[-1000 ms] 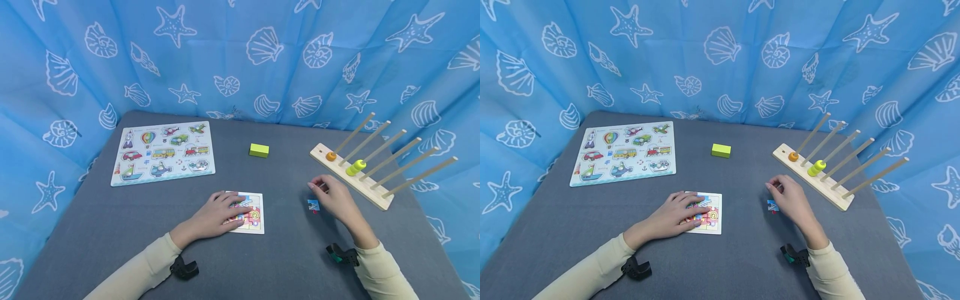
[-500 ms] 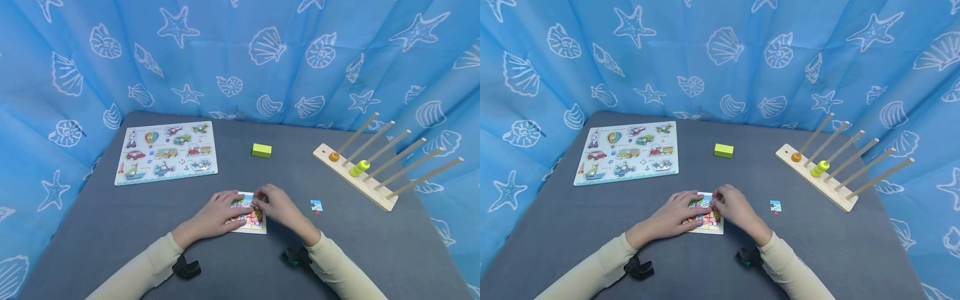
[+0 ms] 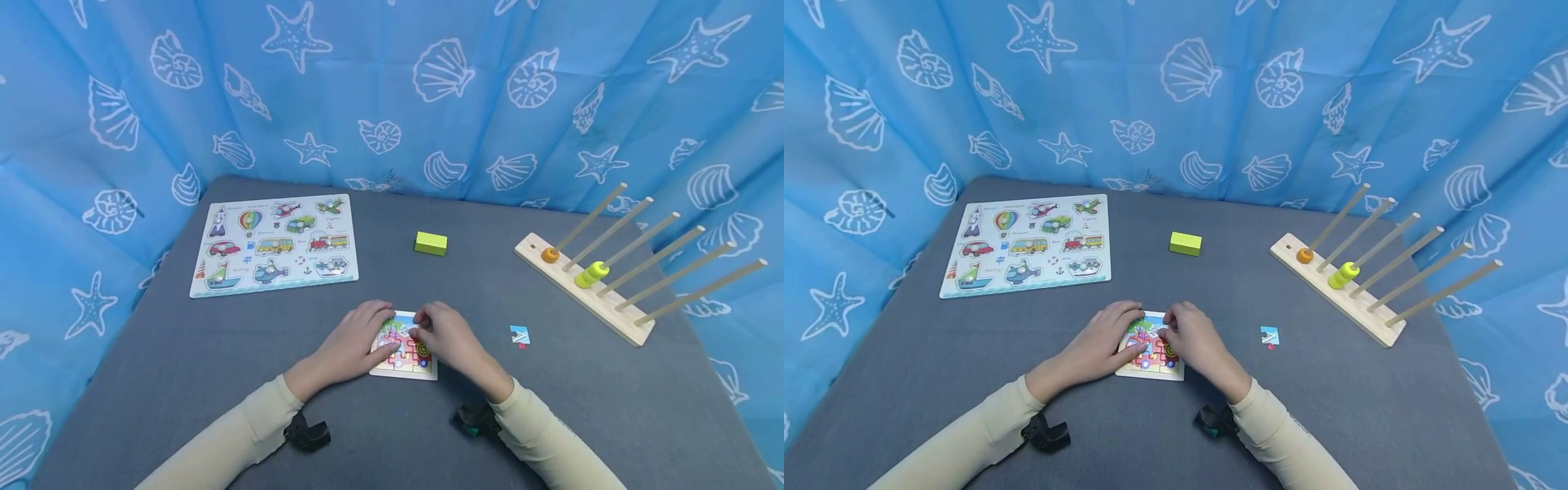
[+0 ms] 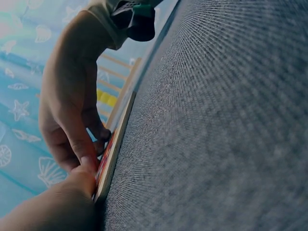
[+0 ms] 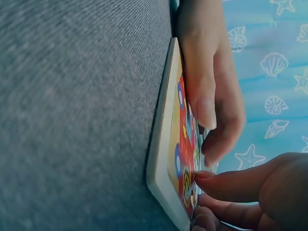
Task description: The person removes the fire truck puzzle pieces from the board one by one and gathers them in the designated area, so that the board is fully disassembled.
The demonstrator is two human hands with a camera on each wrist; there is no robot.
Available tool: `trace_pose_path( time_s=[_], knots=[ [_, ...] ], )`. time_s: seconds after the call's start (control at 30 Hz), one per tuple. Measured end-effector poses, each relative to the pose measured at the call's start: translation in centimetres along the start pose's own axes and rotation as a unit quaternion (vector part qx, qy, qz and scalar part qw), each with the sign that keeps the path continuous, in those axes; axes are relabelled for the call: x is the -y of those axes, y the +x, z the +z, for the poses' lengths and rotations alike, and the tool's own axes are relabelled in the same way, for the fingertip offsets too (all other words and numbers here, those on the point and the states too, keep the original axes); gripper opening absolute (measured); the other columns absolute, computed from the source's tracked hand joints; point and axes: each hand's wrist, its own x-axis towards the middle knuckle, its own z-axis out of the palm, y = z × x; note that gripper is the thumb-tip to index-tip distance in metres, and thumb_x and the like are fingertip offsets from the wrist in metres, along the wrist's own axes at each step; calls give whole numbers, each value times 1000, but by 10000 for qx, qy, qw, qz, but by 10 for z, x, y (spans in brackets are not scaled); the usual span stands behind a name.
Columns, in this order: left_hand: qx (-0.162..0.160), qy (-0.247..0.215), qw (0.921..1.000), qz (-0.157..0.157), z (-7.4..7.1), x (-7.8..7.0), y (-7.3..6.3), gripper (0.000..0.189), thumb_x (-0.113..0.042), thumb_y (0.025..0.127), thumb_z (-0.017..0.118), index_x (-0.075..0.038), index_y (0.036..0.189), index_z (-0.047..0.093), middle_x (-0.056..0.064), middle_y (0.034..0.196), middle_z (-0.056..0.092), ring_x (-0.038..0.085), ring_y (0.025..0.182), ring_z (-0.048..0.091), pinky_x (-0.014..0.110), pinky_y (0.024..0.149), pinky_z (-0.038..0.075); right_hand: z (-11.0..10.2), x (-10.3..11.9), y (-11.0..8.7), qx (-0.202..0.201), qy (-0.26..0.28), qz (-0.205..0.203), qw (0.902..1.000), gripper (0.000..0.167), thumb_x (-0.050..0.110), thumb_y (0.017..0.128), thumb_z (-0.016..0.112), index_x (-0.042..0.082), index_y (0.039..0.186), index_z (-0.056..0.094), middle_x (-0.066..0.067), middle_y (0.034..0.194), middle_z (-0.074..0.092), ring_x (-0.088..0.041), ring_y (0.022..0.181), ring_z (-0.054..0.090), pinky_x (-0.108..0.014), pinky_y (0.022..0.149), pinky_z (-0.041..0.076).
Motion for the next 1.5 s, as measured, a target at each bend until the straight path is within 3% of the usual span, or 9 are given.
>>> trace_pose_path(
  time_s=[0.4,0.77,0.97,1.13,1.5],
  knots=[
    [-23,223,9992,-337,0,-7,0,57,-50,94,53,-16,140,50,5,144,46,24,135,39,48,103,37,5,4,-3,-292,407,513,9974,10,10,84,72,5,85,63,-4,80,58,-14,70,53,-29,60,44],
    [-419,-234,9968,-636,-5,-16,-5,58,-43,89,65,-14,138,53,12,144,46,33,135,38,57,100,36,6,6,-2,-348,545,662,9957,9,12,87,69,5,83,65,-4,77,58,-13,64,51,-27,55,41],
    [-332,-465,9945,-878,-7,-16,-6,60,-46,89,64,-17,139,52,12,147,43,33,138,33,57,101,34,3,9,0,-354,793,938,9918,9,12,88,67,5,83,67,-2,70,60,-12,57,49,-26,50,38],
    [-350,-546,9932,-963,-7,-15,-5,59,-46,88,65,-18,139,52,11,147,42,32,139,31,56,102,32,1,10,1,-513,752,972,9911,11,13,88,67,3,94,69,-4,76,63,-13,62,53,-27,54,41],
    [-310,-581,9927,-1007,-7,-15,-3,59,-44,88,66,-18,139,52,10,148,41,34,139,31,56,103,31,3,11,4,-251,1027,1217,9869,12,12,87,68,3,93,66,-4,76,61,-14,63,52,-27,54,40]
  ],
)
